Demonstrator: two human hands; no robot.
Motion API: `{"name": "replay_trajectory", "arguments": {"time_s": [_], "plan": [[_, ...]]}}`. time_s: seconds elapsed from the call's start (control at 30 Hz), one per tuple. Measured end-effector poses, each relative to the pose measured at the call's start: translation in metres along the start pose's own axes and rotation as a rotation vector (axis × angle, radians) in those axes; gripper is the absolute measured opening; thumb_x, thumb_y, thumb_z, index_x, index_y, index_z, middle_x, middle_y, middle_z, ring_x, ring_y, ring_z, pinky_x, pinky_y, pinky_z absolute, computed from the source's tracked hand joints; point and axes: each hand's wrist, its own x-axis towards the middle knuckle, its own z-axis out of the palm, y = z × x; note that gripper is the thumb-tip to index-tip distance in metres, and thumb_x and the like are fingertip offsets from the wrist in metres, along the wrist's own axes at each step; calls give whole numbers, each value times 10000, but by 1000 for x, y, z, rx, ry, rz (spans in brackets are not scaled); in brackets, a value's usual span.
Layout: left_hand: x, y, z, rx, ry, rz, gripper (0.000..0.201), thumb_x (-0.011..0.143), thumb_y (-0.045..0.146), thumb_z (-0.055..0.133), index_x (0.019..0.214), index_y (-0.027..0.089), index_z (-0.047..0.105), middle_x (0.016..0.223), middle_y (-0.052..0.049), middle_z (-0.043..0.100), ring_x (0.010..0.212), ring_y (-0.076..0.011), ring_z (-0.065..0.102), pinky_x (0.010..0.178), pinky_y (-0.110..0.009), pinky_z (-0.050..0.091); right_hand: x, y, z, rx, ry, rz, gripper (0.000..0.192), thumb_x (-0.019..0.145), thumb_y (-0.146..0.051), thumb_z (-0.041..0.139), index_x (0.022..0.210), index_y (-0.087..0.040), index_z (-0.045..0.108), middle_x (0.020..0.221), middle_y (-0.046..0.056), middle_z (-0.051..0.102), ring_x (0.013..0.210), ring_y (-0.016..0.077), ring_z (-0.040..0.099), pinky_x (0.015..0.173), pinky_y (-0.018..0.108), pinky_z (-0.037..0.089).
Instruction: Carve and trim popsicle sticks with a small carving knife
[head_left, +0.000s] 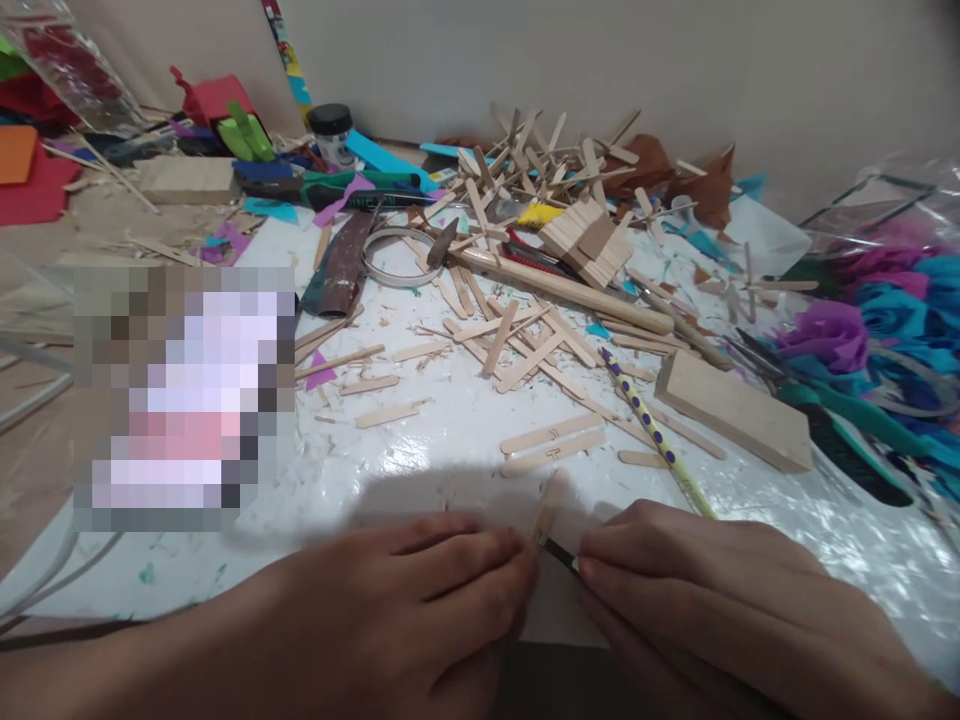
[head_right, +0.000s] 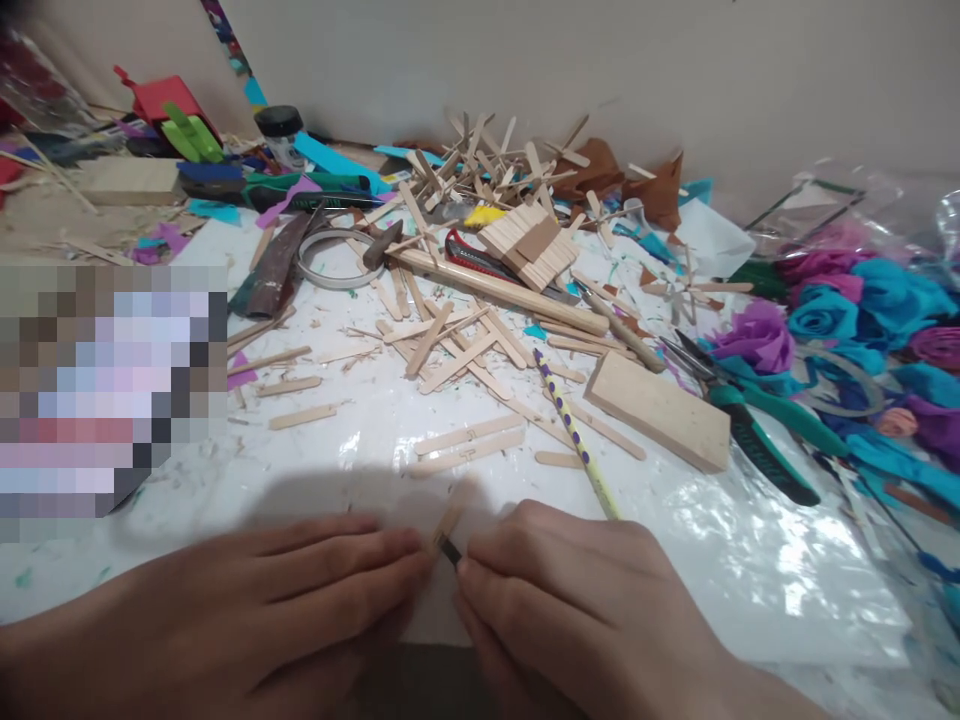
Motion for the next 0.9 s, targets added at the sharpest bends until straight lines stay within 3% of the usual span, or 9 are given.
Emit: {"name": "replay_trajectory", "arguments": {"time_s": [0.17,0.33,0.43,0.57,0.73,0.8,0.9], "plan": [[1,6,3,-11,75,-33,288,1101,185,510,1130,150,795,1374,-31,745,1350,-172,638,1255,-278,412,-4,-7,5,82,-43,110,327,1066,-121,464,896,-220,725,702,-8,677,508,129,619,437,225,509],[2,10,8,-3,120,-100,284,1099,124,509,1187,115,779,1360,-40,752,1321,-145,652,1267,-248,380,-12,-7,6,-124,99,-160,324,1064,-94,475,977,-236,752,941,42,791,734,191,747,564,243,615],[1,10,9,-3,87,-72,254,1088,148,553,1204,117,777,1381,-48,739,1329,-167,649,1271,-271,385,-13,-5,-1,-257,-17,-292,403,1088,-103,392,971,-216,761,953,54,792,831,219,759,677,280,662],[0,9,7,-7,76,-47,250,1077,154,573,1219,125,777,1388,-48,734,1334,-188,646,1276,-300,390,-15,-2,-9,-311,-99,-400,426,1101,-131,351,1011,-170,766,1000,85,795,906,245,756,661,309,667],[-1,9,9,5,51,-38,252,1075,160,564,1186,138,789,1388,-61,734,1319,-198,661,1231,-310,462,-21,0,-6,-296,-59,-384,367,1013,-21,426,1102,-137,762,1123,96,801,1026,257,765,784,324,698],[-2,9,9,7,51,-21,253,1075,172,566,1186,131,789,1397,-80,728,1322,-213,663,1216,-323,482,-24,-2,-2,-260,-19,-350,332,1037,-67,457,1108,-154,769,1138,101,806,1024,262,779,823,340,706],[-3,11,8,1,71,-32,255,1075,181,565,1171,125,796,1400,-87,727,1333,-218,658,1231,-330,465,-29,-9,5,-229,96,-155,235,1043,-194,576,1178,-211,767,1122,100,815,952,265,804,777,330,713]]}}
